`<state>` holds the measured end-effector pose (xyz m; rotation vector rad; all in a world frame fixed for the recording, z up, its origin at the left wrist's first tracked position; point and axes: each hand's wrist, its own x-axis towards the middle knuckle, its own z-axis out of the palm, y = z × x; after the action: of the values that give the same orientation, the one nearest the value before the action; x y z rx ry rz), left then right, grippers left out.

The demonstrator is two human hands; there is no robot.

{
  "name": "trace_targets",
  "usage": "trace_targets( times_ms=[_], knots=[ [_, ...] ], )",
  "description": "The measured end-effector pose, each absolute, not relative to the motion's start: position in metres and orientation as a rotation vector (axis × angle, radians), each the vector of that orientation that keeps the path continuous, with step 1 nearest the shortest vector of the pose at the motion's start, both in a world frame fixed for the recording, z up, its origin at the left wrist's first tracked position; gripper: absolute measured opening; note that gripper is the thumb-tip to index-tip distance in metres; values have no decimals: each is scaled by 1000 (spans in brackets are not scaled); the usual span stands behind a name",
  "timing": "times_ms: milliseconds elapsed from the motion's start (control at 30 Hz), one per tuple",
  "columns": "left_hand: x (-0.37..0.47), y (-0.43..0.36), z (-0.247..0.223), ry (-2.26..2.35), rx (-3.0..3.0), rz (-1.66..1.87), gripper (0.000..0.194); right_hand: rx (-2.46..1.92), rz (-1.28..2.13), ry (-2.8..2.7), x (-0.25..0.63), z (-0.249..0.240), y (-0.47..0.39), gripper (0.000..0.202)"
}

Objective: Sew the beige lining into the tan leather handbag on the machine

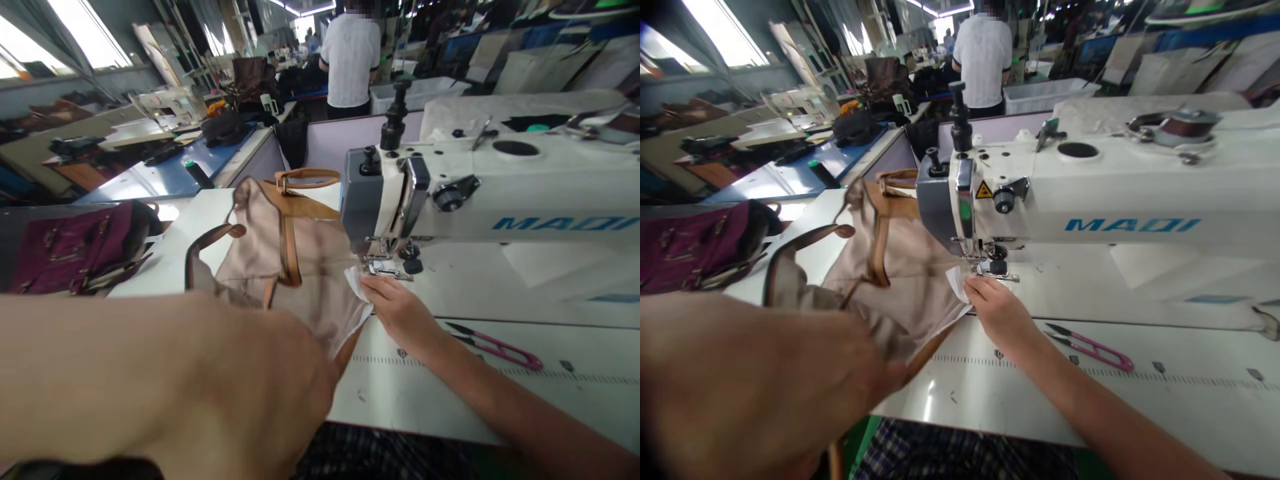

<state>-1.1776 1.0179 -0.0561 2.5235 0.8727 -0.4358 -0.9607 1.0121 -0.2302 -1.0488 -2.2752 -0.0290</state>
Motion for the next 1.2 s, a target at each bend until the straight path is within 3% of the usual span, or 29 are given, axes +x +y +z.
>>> trace_targets(
  times_ms=[100,200,333,500,633,833,1200],
  knots=[
    [-1168,982,-69,459,2374,-815,17,-1078,11,-2254,-960,-226,1004,38],
    [-1165,976,-100,430,2581,-565,19,-1103,47,-2233,-959,-220,976,39],
    [-1185,985,-129,802,2619,-235,14,-1168,93,-2187,-965,-219,931,37],
    [-1197,1017,-143,1073,2703,-133,62,-1149,144,-2175,-977,-226,917,31],
    [-1188,1047,-159,697,2834,-215,88,-1093,142,-2186,-987,-226,924,20],
    [-1182,1063,-164,623,2776,-307,86,-1015,300,-2193,-988,-216,930,28],
    [-1187,1062,-185,684,2695,-89,79,-883,454,-2281,-966,-211,948,29]
  ],
)
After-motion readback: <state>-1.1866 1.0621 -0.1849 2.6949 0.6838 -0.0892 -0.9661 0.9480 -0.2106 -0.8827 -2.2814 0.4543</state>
